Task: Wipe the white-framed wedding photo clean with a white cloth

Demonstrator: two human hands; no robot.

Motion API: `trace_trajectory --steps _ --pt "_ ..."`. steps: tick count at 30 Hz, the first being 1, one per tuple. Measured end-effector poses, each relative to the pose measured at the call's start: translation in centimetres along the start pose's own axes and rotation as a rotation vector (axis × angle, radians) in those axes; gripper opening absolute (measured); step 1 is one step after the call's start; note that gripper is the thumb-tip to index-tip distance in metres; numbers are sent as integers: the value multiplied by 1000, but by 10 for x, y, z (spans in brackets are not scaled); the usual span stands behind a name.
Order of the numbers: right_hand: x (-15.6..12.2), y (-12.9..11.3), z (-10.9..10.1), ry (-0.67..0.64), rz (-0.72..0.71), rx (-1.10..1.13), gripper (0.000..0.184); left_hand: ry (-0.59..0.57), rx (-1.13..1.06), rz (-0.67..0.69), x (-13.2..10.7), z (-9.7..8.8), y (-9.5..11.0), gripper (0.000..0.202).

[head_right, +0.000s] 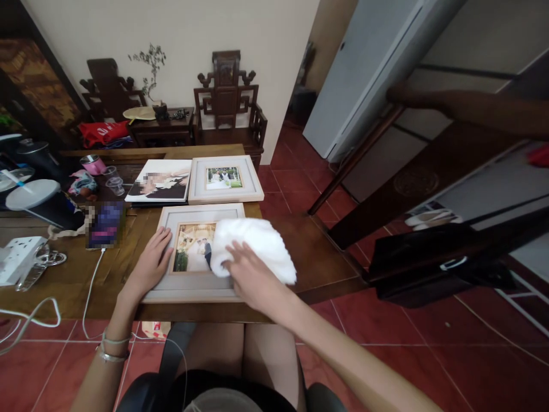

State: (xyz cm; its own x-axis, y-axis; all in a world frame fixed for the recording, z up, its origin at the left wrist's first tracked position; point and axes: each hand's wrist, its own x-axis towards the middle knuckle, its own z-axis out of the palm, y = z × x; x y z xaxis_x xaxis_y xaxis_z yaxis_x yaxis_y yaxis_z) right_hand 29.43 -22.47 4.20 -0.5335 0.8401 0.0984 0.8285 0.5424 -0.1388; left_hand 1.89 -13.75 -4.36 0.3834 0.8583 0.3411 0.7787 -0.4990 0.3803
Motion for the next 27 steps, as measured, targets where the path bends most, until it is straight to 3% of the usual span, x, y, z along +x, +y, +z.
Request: trace_trajectory --steps 5,9,14,19,22,27 --pt "68 39 20 95 137 -157 45 0 -18 -15 -1 -1 0 46" --pt "92 48 31 61 114 -274 35 13 -28 -29 -1 -3 2 45" --pt "57 23 29 -49 -2 -223 27 27 -41 -25 0 -5 4 45" --pt "1 -23 -11 -207 -144 20 24 25 -18 -15 1 -4 4 44" --pt "-13 -45 -24 -257 -177 106 27 -16 15 0 1 -4 4 47" --pt "9 -44 5 -102 -9 -8 36 -37 51 9 -1 -5 5 48"
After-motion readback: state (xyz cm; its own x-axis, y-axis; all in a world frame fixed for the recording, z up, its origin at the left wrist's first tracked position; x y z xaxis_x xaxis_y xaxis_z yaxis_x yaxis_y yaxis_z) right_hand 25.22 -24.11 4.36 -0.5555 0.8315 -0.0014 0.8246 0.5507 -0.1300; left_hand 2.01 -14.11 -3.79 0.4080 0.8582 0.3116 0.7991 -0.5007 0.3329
